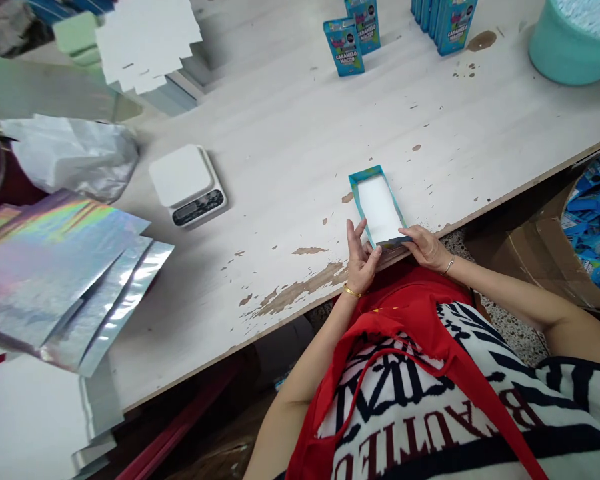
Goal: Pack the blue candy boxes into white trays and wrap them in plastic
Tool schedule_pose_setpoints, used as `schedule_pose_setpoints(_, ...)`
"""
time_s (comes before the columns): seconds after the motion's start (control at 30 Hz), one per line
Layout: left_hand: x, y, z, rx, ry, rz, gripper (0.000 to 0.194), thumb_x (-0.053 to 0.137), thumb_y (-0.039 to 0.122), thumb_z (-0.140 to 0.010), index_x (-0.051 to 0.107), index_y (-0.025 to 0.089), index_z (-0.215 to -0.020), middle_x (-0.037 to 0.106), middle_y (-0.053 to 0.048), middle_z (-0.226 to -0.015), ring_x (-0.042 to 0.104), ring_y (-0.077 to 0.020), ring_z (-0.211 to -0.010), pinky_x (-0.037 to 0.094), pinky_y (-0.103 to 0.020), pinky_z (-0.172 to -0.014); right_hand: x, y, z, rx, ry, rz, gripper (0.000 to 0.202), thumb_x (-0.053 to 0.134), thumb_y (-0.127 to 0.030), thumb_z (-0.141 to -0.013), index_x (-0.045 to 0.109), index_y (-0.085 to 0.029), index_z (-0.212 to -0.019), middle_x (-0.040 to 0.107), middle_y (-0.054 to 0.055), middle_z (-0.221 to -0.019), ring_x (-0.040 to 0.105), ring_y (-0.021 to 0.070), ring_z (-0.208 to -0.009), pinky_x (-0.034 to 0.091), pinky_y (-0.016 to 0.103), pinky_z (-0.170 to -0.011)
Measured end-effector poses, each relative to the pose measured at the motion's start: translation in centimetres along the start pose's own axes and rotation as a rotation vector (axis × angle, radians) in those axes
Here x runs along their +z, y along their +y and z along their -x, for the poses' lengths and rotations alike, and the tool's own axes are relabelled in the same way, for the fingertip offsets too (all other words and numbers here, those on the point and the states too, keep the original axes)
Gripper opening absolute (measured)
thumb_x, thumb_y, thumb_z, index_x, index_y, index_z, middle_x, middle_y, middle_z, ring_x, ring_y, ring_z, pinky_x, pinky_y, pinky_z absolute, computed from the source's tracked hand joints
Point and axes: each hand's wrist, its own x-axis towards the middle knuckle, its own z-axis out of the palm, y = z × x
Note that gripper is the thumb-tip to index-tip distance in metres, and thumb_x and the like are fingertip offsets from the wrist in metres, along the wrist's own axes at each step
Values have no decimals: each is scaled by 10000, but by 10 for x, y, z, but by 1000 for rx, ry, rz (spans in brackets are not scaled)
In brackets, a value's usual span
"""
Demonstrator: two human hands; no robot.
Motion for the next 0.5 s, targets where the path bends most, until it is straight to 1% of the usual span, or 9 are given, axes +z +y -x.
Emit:
schedule_pose_setpoints(0.1,8,1,3,5,9,12,863,579,499,-908,-33,504,-1518,170,-88,-1633,444,-43,-615,445,-222,-612,-2,-2,-2,40,-10,3,447,372,-243,-1003,328,-246,-1448,615,115,-1089,572,240,-977,523,421,-861)
schedule_pose_setpoints(0.13,11,1,4,4,28,8,881,581,504,-905,-54,502,-1516,156,-92,-1637,435,-44,-606,443,-222,-598,-1,-2,-2,61,-15,3,442,364,-252,-1006,326,-246,-1446,614,119,-1103,575,244,-989,521,431,-870)
schedule_pose_setpoints(0.2,15,0,8,-12,115,-1,940,600,516,-889,-105,494,-1510,127,-114,-1642,422,-44,-592,443,-221,-578,1,-3,-3,100,-5,-5,438,366,-271,-1008,320,-247,-1443,606,122,-1128,579,247,-1017,517,445,-894)
schedule_pose_setpoints(0.27,18,-1,11,-46,231,-1,1007,636,521,-864,-138,482,-1507,102,-139,-1643,434,-45,-610,460,-222,-606,5,-5,-4,120,36,-26,424,390,-281,-1004,328,-255,-1423,582,122,-1164,570,244,-1075,513,449,-923)
schedule_pose_setpoints(0.3,19,-2,11,-68,273,5,1029,654,520,-852,-134,471,-1511,124,-151,-1638,444,-46,-627,470,-221,-635,7,-5,-4,127,62,-37,406,400,-280,-1002,345,-263,-1404,565,120,-1181,560,240,-1103,510,449,-936)
schedule_pose_setpoints(0.33,19,-4,11,-92,293,14,1038,667,521,-843,-114,452,-1522,178,-160,-1625,453,-48,-642,476,-221,-666,9,-6,-4,132,85,-47,380,409,-276,-1000,372,-270,-1378,548,116,-1191,552,236,-1123,507,449,-947)
schedule_pose_setpoints(0.43,17,-9,9,-149,268,40,989,660,552,-837,11,370,-1561,402,-169,-1522,464,-53,-657,482,-218,-709,13,-6,-3,160,112,-68,305,429,-267,-995,465,-284,-1298,521,102,-1190,546,218,-1118,502,434,-958)
schedule_pose_setpoints(0.5,16,-13,7,-171,258,37,956,653,577,-830,90,339,-1565,456,-163,-1477,473,-51,-658,485,-216,-713,14,-5,-2,174,103,-78,294,441,-265,-992,508,-282,-1277,517,99,-1188,551,208,-1096,508,411,-948)
